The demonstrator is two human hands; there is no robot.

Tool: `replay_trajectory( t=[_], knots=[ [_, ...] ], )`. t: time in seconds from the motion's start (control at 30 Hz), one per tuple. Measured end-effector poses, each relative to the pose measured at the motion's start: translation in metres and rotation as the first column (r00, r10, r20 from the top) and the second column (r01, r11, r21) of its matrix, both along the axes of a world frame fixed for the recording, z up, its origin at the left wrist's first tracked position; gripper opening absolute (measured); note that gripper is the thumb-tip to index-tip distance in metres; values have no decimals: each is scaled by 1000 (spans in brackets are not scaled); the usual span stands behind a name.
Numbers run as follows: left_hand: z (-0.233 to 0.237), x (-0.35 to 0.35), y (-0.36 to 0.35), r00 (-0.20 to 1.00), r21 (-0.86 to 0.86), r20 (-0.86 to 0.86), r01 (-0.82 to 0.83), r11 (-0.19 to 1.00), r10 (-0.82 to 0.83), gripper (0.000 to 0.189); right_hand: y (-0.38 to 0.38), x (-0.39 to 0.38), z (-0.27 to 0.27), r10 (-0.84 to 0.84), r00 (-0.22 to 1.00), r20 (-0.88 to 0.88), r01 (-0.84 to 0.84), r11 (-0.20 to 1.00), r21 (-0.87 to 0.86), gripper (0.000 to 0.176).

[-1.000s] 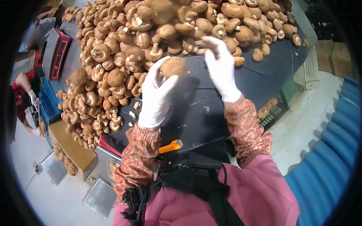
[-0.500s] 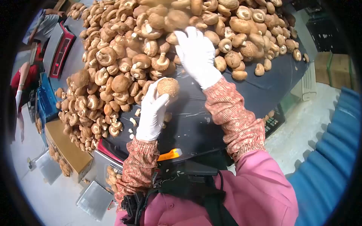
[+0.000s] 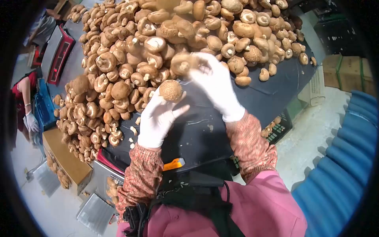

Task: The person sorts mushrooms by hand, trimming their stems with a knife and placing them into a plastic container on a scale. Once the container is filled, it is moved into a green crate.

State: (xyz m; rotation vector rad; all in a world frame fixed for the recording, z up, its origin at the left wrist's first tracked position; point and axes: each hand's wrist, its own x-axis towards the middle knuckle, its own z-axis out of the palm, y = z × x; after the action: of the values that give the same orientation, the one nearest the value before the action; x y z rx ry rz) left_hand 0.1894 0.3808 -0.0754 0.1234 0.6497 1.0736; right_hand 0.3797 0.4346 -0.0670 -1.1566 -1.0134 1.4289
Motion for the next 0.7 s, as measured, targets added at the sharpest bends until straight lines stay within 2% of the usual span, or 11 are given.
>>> replay_trajectory(
  t=[0.1, 0.13, 0.27, 0.37, 0.4, 0.43, 0.47, 0.5, 0.53, 0.6, 0.7],
  knots=[
    [9, -2, 1, 828, -246, 529, -59, 967, 185, 68, -28, -9, 13, 143, 903, 406, -281, 910, 305, 48],
    [26, 5, 2, 970, -366, 151, -122, 922, 188, 68, -27, -9, 23, 210, 852, 480, -411, 836, 364, 50],
    [-2, -10, -4, 960, -318, 265, -4, 948, 93, 47, 29, -1, 25, -189, 774, 605, -84, 915, 394, 53],
    [-3, -5, -9, 970, -320, 236, 18, 947, 61, 40, 85, -4, 3, -323, 530, 784, -210, 846, 490, 63],
    [-4, -3, -12, 998, -192, 54, 47, 980, -37, 42, 95, -3, 0, -332, 510, 793, -317, 785, 532, 64],
    [-4, -4, -15, 986, -216, 167, 52, 975, -16, 44, 96, 0, -2, -278, 583, 764, -274, 817, 507, 63],
    [-3, -6, -14, 960, -235, 279, 58, 970, 10, 47, 100, 3, -4, -227, 652, 723, -238, 845, 479, 62],
    [2, -7, -15, 983, -188, 185, 44, 981, -9, 49, 91, 3, 26, -6, 759, 652, -163, 966, 200, 60],
    [8, -7, -15, 995, -141, 92, 37, 989, -24, 51, 89, 4, 17, 66, 987, 144, -102, 960, 261, 62],
    [14, -5, -14, 998, -75, -34, 45, 996, -47, 54, 80, 8, 17, 207, 875, -438, -165, 977, 134, 67],
    [26, -4, -12, 988, -55, -135, 70, 996, -77, 51, 67, 9, 15, 200, 731, -653, -224, 973, 47, 70]
  ],
)
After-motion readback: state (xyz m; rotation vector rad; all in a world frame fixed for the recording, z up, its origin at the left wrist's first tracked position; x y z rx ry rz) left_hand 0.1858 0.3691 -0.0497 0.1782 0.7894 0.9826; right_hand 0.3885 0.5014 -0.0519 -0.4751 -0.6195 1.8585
